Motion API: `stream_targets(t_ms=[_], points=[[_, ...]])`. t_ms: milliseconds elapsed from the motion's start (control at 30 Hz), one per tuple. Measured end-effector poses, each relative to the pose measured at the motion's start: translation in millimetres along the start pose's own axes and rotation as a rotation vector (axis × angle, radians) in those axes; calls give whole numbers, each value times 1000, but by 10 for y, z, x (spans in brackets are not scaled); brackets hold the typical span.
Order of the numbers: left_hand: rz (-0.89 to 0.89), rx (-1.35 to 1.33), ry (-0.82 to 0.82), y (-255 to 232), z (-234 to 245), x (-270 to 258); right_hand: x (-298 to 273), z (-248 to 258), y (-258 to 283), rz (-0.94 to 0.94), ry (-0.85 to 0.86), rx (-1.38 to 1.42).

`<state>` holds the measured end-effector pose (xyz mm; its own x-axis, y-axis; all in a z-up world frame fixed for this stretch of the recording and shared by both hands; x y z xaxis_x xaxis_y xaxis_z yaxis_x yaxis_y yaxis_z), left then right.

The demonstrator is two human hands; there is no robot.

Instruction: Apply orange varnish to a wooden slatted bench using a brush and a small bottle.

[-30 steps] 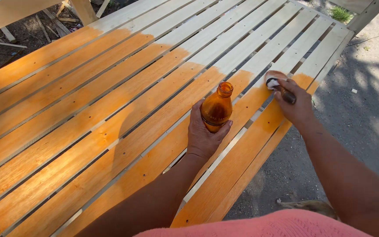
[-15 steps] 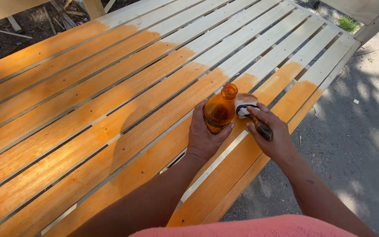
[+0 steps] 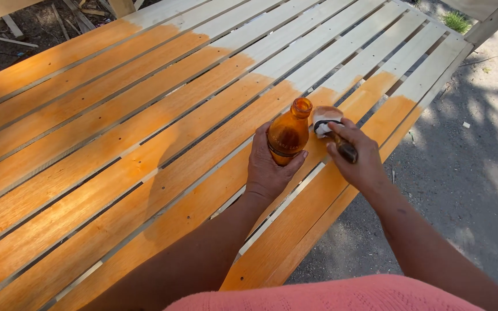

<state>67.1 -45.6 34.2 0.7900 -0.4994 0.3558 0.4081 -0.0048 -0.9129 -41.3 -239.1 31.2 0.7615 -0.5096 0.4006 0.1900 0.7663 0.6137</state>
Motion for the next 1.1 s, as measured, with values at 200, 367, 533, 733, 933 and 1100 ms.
stream_targets(t_ms=[200,367,533,733,933,1100], points=[[34,2,-7,58,-14,-27,123,157,-316,-69,-10,29],[-17,-58,-17,22,-8,7,1156,584,-1135,-414,-114,-127],[24,-16,-21,29,53,33,594,243,-814,-54,-163,-117],[18,-93,-4,2,-47,67,-21,228,-192,-59,-40,-25],[-3,-50,-17,33,-40,15,785,388,-1199,-279,-75,-66],[-40,-36,-54,24,-25,24,515,247,-864,-150,-42,-162]])
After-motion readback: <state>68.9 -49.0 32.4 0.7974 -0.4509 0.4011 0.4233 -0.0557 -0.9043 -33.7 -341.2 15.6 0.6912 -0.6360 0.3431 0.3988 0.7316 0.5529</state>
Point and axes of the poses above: each hand's wrist, its own x-axis towards the middle knuckle, its own z-axis out of the back of the hand, y = z × x, the point moved 9 cm from there along x, towards the middle knuckle, and after that the axes turned 4 degrees about -y, right-handed, at the moved point
